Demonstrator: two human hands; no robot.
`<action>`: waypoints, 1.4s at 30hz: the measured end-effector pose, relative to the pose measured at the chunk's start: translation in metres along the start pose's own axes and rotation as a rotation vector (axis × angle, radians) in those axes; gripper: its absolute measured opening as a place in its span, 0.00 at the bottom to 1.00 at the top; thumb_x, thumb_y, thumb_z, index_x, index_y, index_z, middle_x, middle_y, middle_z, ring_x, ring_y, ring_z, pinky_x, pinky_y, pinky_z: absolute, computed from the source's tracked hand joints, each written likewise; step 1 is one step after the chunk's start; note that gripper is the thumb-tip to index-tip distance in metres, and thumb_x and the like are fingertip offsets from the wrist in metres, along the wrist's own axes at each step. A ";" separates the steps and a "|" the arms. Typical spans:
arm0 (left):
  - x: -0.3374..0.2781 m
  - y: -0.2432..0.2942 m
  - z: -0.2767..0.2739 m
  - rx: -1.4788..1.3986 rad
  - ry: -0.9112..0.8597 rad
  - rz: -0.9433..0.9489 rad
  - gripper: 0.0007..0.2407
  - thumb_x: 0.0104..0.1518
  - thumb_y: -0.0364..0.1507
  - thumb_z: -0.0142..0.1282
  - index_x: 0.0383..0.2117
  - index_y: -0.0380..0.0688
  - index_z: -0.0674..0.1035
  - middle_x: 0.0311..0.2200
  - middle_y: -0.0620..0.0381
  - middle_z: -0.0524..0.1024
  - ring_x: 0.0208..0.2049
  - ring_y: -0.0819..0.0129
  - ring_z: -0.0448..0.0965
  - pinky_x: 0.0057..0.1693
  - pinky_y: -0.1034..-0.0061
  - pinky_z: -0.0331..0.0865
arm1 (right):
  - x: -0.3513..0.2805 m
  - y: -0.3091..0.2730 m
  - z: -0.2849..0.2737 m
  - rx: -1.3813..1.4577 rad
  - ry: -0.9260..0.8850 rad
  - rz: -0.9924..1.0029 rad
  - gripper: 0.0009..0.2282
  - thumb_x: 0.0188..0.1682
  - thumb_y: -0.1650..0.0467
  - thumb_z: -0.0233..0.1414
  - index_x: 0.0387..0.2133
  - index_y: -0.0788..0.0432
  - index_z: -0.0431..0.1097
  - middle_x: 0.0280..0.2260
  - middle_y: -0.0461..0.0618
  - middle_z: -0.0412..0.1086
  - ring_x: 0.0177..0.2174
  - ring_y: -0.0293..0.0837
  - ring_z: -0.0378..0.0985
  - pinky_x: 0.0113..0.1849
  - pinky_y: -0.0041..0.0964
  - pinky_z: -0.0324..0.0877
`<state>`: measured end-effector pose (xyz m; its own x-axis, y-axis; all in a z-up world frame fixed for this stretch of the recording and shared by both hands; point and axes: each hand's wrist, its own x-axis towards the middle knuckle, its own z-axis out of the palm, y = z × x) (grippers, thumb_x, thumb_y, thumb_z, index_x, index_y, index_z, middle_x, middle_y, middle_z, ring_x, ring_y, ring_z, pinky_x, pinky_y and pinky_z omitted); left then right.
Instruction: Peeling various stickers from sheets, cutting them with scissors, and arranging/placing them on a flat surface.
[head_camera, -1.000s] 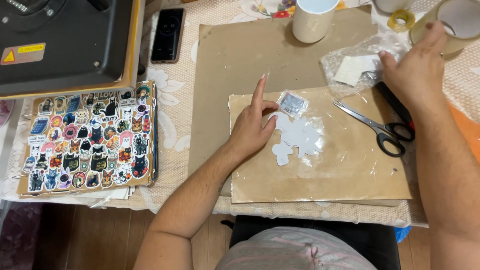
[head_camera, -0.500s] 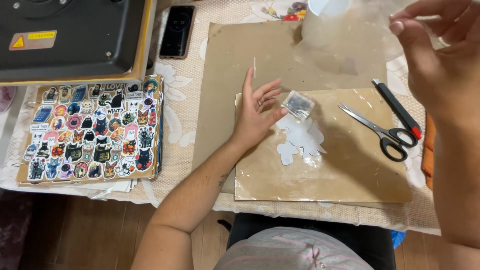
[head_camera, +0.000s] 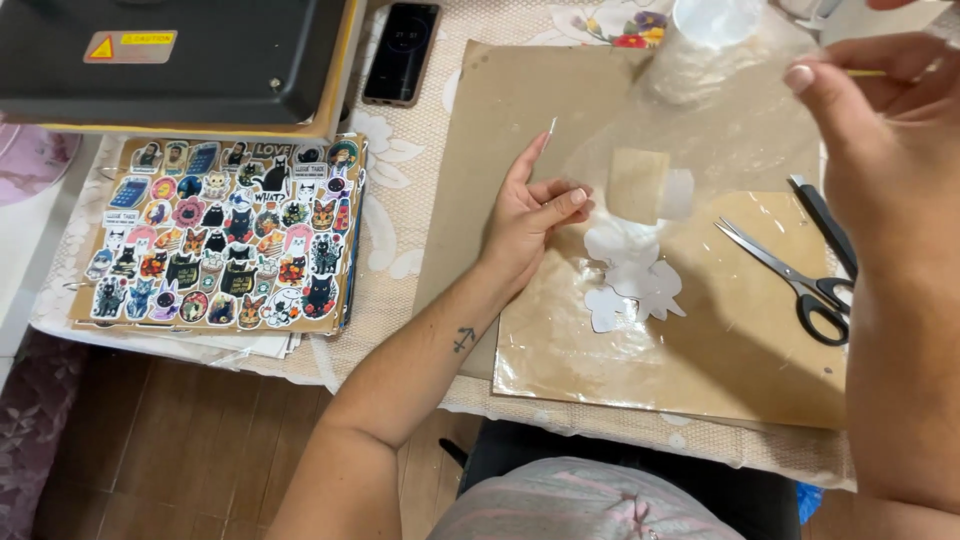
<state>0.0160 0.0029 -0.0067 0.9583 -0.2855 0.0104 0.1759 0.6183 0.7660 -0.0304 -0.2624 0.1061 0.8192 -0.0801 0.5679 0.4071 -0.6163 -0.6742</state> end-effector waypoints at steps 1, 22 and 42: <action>-0.002 0.004 0.004 0.069 0.043 0.010 0.41 0.48 0.21 0.66 0.70 0.43 0.53 0.33 0.46 0.82 0.30 0.65 0.83 0.44 0.75 0.78 | 0.000 0.000 0.000 0.019 0.011 -0.063 0.08 0.74 0.78 0.61 0.56 0.72 0.68 0.48 0.59 0.75 0.46 0.44 0.78 0.47 0.32 0.70; 0.002 0.004 -0.005 -0.067 -0.088 -0.056 0.39 0.51 0.22 0.64 0.70 0.40 0.53 0.25 0.61 0.76 0.31 0.77 0.78 0.47 0.88 0.67 | 0.000 -0.026 0.015 0.048 0.082 -0.093 0.14 0.68 0.89 0.52 0.54 0.69 0.54 0.56 0.64 0.58 0.44 0.54 0.75 0.33 0.36 0.63; -0.001 0.006 -0.001 0.017 0.027 0.061 0.42 0.49 0.18 0.65 0.71 0.49 0.51 0.30 0.56 0.78 0.34 0.69 0.81 0.50 0.69 0.78 | -0.012 0.000 0.058 0.468 0.007 0.118 0.49 0.57 0.94 0.64 0.72 0.47 0.32 0.76 0.51 0.31 0.66 0.53 0.71 0.54 0.41 0.87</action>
<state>0.0166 0.0075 -0.0028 0.9729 -0.2277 0.0397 0.1137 0.6212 0.7754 -0.0168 -0.2159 0.0718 0.8686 -0.1340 0.4770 0.4511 -0.1844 -0.8732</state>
